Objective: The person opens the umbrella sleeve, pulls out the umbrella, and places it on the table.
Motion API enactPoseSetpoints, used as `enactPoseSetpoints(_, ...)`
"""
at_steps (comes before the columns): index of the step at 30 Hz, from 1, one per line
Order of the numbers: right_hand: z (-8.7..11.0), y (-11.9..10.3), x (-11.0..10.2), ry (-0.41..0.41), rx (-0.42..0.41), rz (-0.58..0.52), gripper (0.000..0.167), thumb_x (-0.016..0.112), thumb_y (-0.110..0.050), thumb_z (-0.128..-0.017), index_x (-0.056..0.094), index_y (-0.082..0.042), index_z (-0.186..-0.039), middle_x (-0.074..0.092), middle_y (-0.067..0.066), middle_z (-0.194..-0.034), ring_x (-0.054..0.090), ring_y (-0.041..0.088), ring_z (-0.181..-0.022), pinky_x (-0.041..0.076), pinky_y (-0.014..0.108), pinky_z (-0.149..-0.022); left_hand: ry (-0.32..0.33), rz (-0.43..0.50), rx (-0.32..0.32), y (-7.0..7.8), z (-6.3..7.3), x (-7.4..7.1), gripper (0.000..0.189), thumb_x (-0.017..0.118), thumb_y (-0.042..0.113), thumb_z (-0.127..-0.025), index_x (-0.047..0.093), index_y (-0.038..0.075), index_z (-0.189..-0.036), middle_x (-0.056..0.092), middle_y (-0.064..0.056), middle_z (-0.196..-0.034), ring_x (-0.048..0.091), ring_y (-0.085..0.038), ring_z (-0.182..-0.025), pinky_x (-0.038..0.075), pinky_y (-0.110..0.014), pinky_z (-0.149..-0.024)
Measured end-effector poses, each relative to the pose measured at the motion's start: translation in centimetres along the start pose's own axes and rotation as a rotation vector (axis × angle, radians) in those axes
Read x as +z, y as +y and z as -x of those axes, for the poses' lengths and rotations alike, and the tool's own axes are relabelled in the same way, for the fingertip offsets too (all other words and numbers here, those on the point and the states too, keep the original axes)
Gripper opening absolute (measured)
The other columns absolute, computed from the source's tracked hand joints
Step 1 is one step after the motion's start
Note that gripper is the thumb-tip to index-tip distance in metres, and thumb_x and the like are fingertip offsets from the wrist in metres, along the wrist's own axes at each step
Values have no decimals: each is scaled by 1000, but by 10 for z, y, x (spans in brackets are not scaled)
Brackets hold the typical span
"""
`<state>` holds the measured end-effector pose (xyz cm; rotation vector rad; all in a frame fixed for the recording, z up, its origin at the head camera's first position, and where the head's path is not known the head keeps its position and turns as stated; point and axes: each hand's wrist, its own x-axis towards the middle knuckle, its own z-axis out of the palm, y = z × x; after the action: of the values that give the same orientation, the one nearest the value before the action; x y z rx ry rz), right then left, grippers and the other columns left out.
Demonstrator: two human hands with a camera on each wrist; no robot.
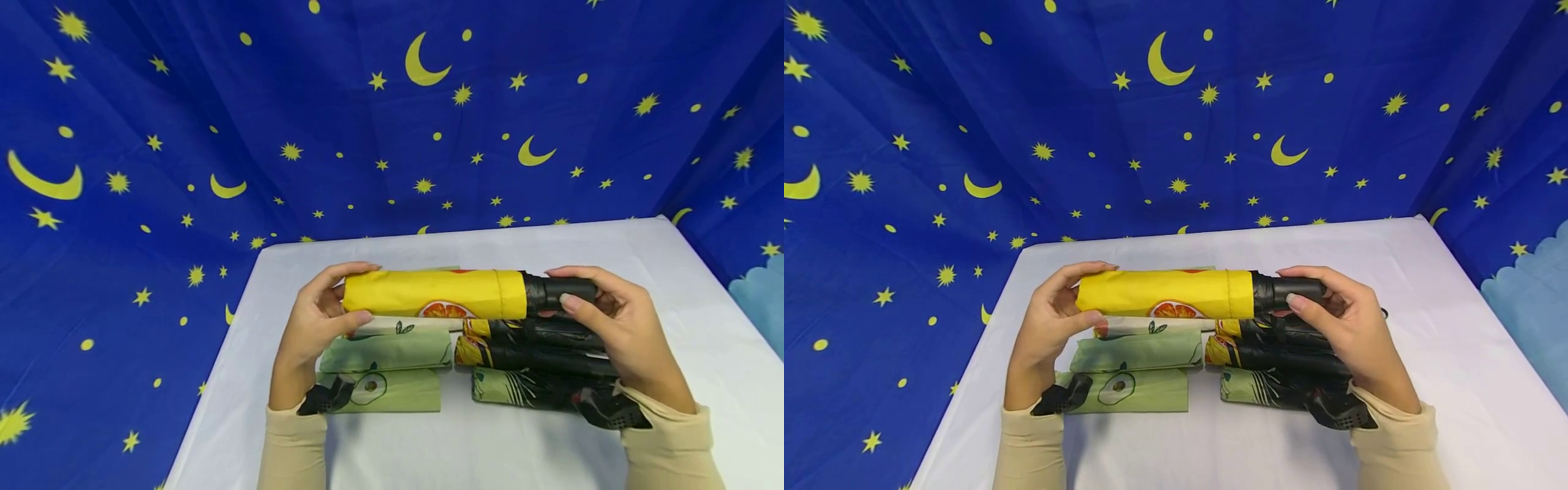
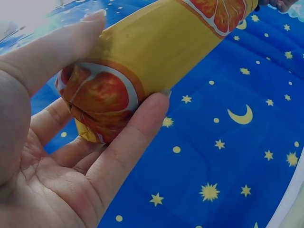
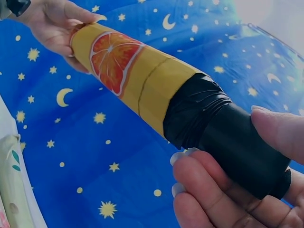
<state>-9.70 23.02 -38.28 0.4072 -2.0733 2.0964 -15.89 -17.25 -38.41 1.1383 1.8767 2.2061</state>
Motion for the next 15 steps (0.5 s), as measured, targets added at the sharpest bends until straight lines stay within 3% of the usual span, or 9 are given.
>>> enactPoseSetpoints(9,0,0,-3,17,-9,-19,34,58,12,-97,58,14,-130,71,16,-111,72,21,-86,61,30,-71,25,19,-29,2,2,-5,61,79,3,-89,50,-9,-141,51,-22,-145,62,-25,-95,52,-25,-50)
enactPoseSetpoints(15,0,0,-4,16,-65,-72,33,55,16,-96,56,18,-129,70,20,-110,73,24,-87,61,30,-73,67,30,-37,2,4,-10,57,79,1,-89,52,-10,-139,53,-22,-143,64,-31,-112,61,-30,-61)
